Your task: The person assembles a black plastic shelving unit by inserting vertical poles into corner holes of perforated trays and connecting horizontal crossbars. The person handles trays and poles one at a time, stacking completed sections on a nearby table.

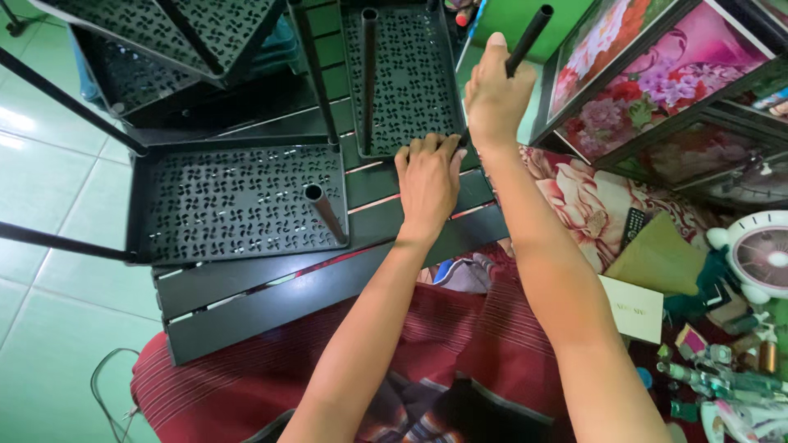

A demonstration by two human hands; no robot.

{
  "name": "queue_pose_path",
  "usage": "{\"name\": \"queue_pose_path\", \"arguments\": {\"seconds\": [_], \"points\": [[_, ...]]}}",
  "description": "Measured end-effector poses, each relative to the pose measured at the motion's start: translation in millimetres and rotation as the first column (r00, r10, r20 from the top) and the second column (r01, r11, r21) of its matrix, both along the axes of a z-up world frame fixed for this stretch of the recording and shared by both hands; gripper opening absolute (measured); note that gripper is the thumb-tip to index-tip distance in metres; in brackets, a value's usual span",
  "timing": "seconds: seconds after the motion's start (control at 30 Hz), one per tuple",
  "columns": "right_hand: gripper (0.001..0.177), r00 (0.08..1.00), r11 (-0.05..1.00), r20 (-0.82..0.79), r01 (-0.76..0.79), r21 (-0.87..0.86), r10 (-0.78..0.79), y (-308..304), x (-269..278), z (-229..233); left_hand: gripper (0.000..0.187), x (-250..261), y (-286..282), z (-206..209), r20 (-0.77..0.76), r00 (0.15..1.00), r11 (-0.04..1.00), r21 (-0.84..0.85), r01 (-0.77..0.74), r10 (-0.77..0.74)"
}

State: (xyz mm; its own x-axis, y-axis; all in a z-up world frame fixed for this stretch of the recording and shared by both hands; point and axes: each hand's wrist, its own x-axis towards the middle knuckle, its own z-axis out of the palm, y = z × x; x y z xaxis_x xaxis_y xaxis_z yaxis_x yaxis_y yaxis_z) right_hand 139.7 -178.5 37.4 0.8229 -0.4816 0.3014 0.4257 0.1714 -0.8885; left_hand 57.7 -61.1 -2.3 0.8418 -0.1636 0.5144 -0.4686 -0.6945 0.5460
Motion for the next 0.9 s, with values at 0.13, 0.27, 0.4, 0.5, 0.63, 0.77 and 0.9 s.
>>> {"name": "queue_pose_path", "arguments": {"seconds": [0.13,0.27,0.4,0.5,0.63,0.77,0.9], "points": [[0.048,0.993,0.994,0.083,0.092,-0.062,-0.087,2.3,6.9,-10.9,0.028,-1.3,-0.2,-6.2,0.025,1.0,1.0,-0.018,0.007,-0.006],[0.046,0.996,0.992,0.012,0.093,-0.084,-0.092,2.8,7.1,-6.1,0.029,0.9,1.4,-6.5,0.057,0.998,1.0,-0.021,0.019,-0.018],[0.047,1.0,0.997,-0.02,-0.021,-0.08,0.02,3.6,-7.3,6.1,0.028,-0.6,4.7,-5.2,0.077,0.996,0.998,-0.023,0.056,-0.054],[0.049,0.988,0.989,-0.11,-0.115,-0.096,0.105,4.9,-28.2,22.1,0.027,-8.4,6.3,-1.8,0.078,0.995,0.998,-0.005,0.069,-0.068],[0.042,0.96,0.956,-0.203,-0.229,-0.181,0.192,15.6,-72.2,46.4,0.036,-27.8,12.8,3.7,0.027,0.994,0.995,-0.001,0.102,-0.102],[0.031,0.8,0.753,-0.081,-0.589,-0.295,0.594,13.4,-124.7,60.9,0.03,-48.1,32.1,5.2,0.004,0.993,0.992,0.029,0.119,-0.119],[0.033,0.863,0.896,0.241,-0.424,-0.136,0.445,-21.6,-139.9,48.4,0.026,-66.6,54.8,6.3,0.101,0.976,0.981,0.009,0.192,-0.192]]}}
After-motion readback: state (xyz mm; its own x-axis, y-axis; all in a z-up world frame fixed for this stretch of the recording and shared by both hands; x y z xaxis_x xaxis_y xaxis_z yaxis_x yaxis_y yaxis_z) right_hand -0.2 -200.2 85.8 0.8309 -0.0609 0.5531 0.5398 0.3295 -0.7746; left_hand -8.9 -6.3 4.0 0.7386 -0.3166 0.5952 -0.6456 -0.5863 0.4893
